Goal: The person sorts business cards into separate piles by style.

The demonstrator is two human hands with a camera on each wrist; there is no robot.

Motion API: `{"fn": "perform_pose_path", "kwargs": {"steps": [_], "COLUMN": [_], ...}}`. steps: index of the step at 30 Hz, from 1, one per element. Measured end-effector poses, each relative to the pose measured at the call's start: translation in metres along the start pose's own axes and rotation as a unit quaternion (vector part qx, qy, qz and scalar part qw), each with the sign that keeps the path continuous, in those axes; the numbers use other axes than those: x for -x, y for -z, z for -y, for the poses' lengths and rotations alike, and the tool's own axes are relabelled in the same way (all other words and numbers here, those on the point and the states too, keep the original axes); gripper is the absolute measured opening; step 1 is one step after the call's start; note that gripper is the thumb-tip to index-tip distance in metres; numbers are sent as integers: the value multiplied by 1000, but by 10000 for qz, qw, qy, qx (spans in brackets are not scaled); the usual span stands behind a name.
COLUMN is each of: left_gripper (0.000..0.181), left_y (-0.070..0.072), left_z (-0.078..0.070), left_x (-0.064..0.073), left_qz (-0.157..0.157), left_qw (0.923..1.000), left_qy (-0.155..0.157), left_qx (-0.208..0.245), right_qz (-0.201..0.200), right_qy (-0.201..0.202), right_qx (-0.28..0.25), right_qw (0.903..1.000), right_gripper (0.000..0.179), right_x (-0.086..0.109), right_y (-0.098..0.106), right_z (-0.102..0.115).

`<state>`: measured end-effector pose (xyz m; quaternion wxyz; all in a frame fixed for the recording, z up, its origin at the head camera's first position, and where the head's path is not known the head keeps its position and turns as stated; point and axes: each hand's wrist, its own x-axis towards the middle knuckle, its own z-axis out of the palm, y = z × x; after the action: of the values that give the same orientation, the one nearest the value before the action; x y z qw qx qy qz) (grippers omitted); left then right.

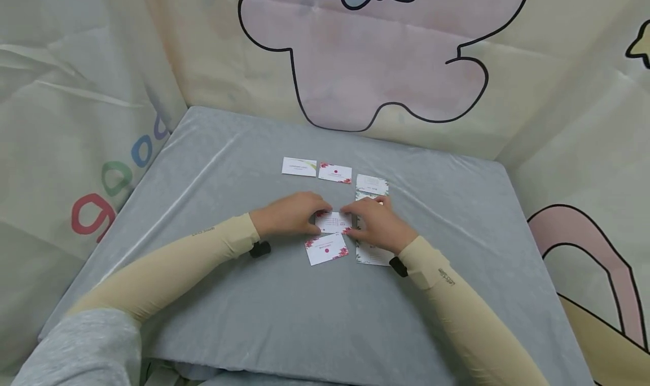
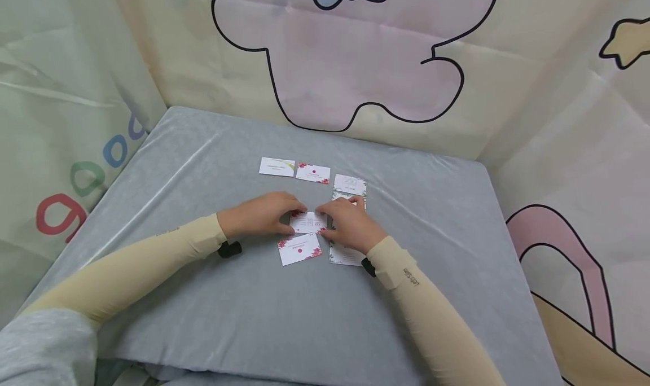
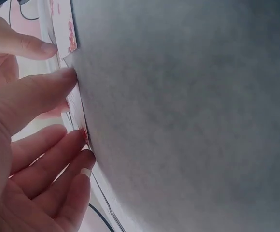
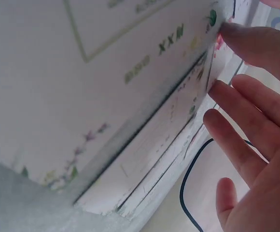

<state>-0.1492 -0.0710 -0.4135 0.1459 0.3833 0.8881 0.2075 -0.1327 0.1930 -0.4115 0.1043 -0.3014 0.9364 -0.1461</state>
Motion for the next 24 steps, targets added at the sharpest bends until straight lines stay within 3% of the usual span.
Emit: {"fn": "perform_pose_path", "kwargs": {"steps": [12,24], "left_gripper": [48,48], "left_y": [-3,-2], "left_z": [-2,0], "left_x": [1,-2], "left_qz": [-278,-365], "left_qw": [9970,9980], "left_qy": [303,311], "left_qx": [-656,-416], "right_qz": [-94,-283], "right_qy": [-85,31], "right_qx": [144,-48], "right_qw": [9998,9996], "right_gripper": [55,56], "right_x": [-7,-8], "right_y": [-5,-6], "right_z": [-1,-3]}}
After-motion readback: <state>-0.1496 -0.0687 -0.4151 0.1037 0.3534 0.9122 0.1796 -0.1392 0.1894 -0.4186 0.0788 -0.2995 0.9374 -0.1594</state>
